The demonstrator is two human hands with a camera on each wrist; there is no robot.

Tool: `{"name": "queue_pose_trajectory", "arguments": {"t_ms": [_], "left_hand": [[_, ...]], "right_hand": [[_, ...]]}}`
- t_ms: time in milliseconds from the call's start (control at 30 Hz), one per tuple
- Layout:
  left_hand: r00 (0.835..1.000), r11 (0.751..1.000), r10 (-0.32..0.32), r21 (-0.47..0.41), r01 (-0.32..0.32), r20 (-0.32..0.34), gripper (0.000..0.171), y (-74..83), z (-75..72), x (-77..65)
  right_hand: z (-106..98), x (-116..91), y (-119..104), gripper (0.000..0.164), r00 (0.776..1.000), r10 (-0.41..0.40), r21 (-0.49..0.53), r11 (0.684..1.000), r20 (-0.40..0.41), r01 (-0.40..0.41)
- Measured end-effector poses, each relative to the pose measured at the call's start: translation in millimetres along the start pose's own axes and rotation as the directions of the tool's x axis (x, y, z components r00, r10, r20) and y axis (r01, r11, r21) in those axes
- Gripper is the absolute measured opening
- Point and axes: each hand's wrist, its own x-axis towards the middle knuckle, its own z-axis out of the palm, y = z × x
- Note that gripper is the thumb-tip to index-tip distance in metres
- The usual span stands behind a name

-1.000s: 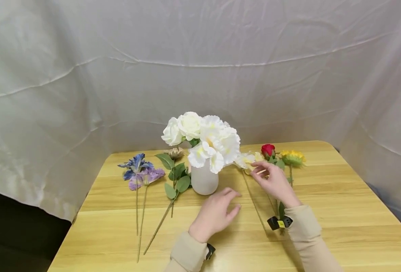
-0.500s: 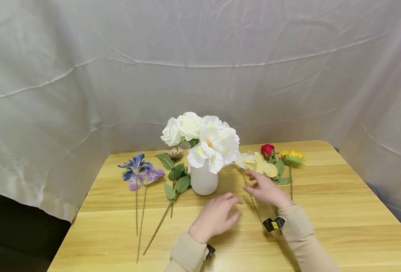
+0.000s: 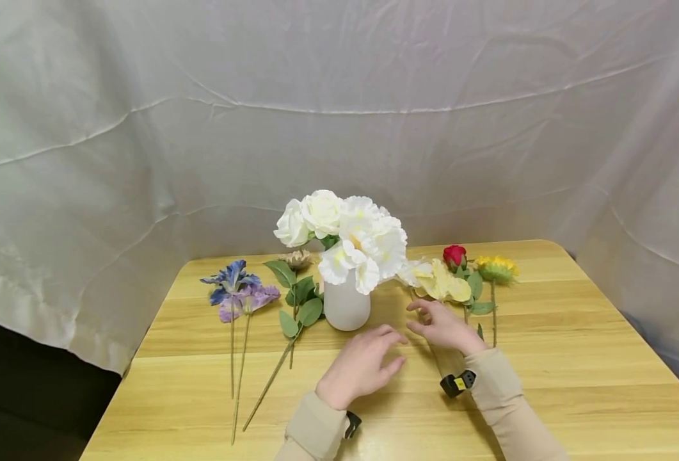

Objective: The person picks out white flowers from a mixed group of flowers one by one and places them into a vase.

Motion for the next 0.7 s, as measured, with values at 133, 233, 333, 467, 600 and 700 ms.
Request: {"name": "queue_pose_trajectory", "arguments": {"t_ms": [133, 233, 333, 467, 600, 700], "left_hand": [[1.0, 1.0, 0.001, -0.008, -0.001, -0.004, 0.031, -0.5, -1.2, -0.6], [1.0, 1.0, 0.0, -0.011, 0.0, -0.004, 0.031, -0.7, -2.1, -0.7], [1.0, 1.0, 0.001, -0.014, -0.001, -0.006, 0.031, -1.3, -2.5, -0.6], [1.0, 1.0, 0.001, -0.014, -0.002, -0.013, 0.032, -3.5, -1.9, -0.8], [1.0, 1.0, 0.003, -0.019, -0.004, -0.025, 0.031, -6.1, -2.1, -0.5], [1.0, 0.999, 0.005, -0.032, -0.006, -0.031, 0.032, -7.7, -4.2, -0.6]], "right_hand": [[3.1, 1.7, 3.7, 0.038, 1.0, -0.001, 0.031, 1.0, 0.014, 0.0], [5.1, 3.4, 5.6, 0.037, 1.0, -0.003, 0.051, 0.999, 0.013, 0.003], [7.4, 5.1, 6.4, 0.039, 1.0, 0.01, 0.081, 0.997, 0.012, -0.011], [10.4, 7.2, 6.9, 0.041, 0.999, 0.039, 0.142, 0.989, 0.012, -0.04], [11.7, 8.9, 6.0, 0.047, 0.996, 0.086, 0.294, 0.952, 0.018, -0.087], [11.5, 9.4, 3.7, 0.054, 0.992, 0.122, 0.413, 0.902, 0.027, -0.122]]}}
